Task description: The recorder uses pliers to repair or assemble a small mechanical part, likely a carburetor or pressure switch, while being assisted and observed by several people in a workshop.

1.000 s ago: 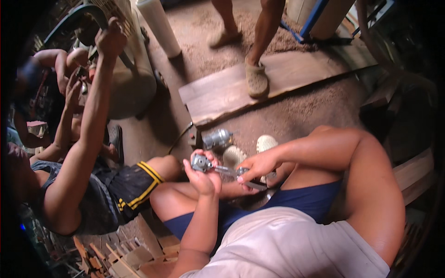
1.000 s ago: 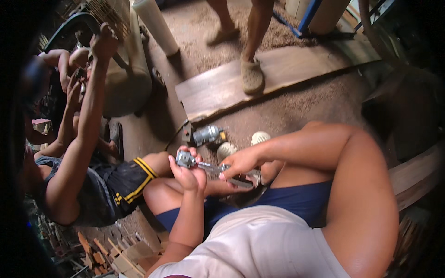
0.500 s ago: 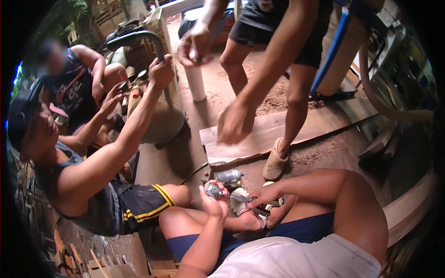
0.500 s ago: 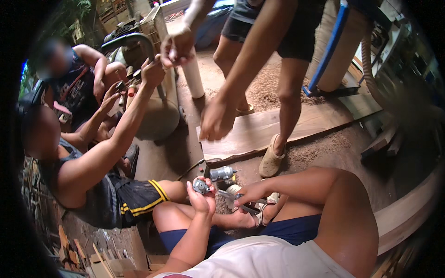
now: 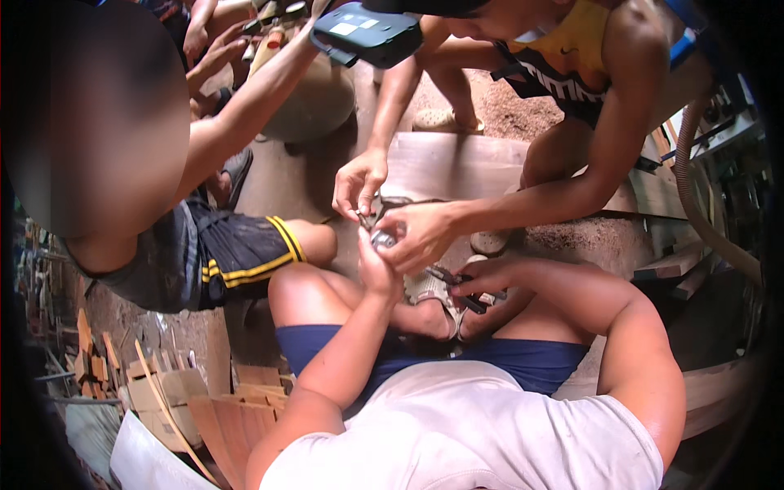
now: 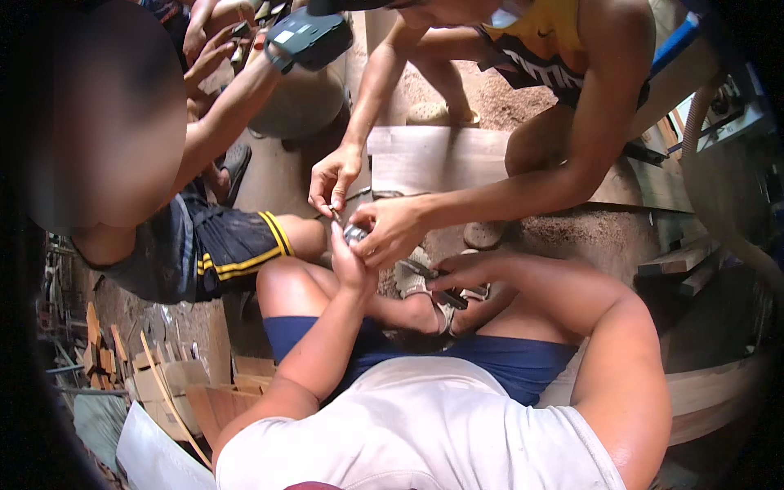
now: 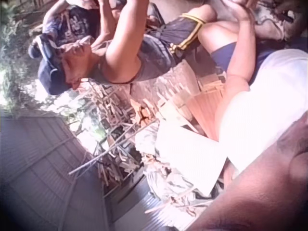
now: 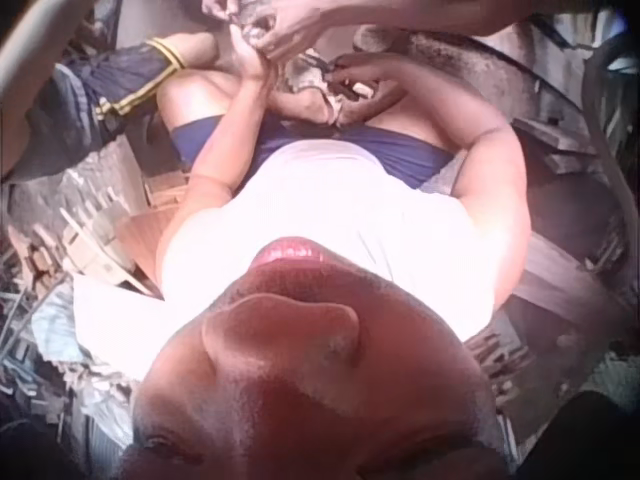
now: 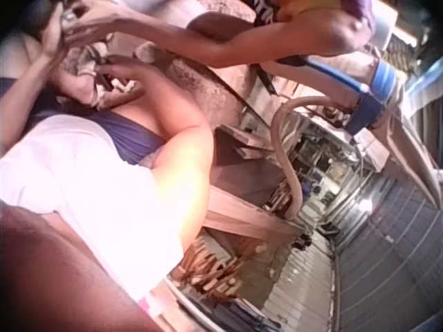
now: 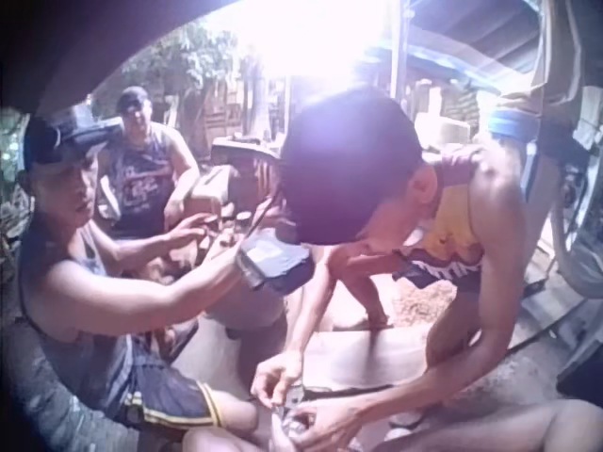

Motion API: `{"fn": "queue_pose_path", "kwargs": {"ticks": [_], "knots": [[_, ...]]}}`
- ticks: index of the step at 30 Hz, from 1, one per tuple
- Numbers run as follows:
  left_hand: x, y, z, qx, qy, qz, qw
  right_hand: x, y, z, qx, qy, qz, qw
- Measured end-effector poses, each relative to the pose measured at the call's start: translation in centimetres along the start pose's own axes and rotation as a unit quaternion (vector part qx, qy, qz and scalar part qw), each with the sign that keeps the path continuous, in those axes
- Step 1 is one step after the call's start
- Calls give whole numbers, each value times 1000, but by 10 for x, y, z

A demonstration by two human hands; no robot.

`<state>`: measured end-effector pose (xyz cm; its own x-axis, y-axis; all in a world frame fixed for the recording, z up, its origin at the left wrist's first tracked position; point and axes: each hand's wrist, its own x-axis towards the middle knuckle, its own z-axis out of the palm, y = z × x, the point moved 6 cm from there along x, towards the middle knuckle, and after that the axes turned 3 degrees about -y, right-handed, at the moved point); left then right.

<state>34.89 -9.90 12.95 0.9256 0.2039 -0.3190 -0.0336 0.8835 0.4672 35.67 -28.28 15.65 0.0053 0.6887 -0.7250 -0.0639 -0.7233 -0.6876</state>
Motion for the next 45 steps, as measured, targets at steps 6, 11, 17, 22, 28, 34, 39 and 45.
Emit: {"fn": "queue_pose_path", "kwargs": {"ticks": [6,11,17,22,28,34,39,45], "knots": [[-5,-3,10,73,-83,41,993,1,0,2,5,15,1,1000],[-10,8,23,101,-116,69,986,5,16,-1,18,8,6,1000],[-10,13,23,211,-120,104,964,0,3,2,10,-30,25,999],[-7,15,21,195,-123,112,967,5,14,4,44,-33,0,998],[-7,20,22,185,-118,113,969,4,10,3,38,-40,-38,998],[-4,21,22,180,-112,116,970,3,8,4,31,-32,-41,998],[-3,25,20,177,-106,125,971,5,10,4,4,-39,-28,999],[-1,28,27,175,-101,125,971,3,13,2,-34,-26,-29,999]]}}
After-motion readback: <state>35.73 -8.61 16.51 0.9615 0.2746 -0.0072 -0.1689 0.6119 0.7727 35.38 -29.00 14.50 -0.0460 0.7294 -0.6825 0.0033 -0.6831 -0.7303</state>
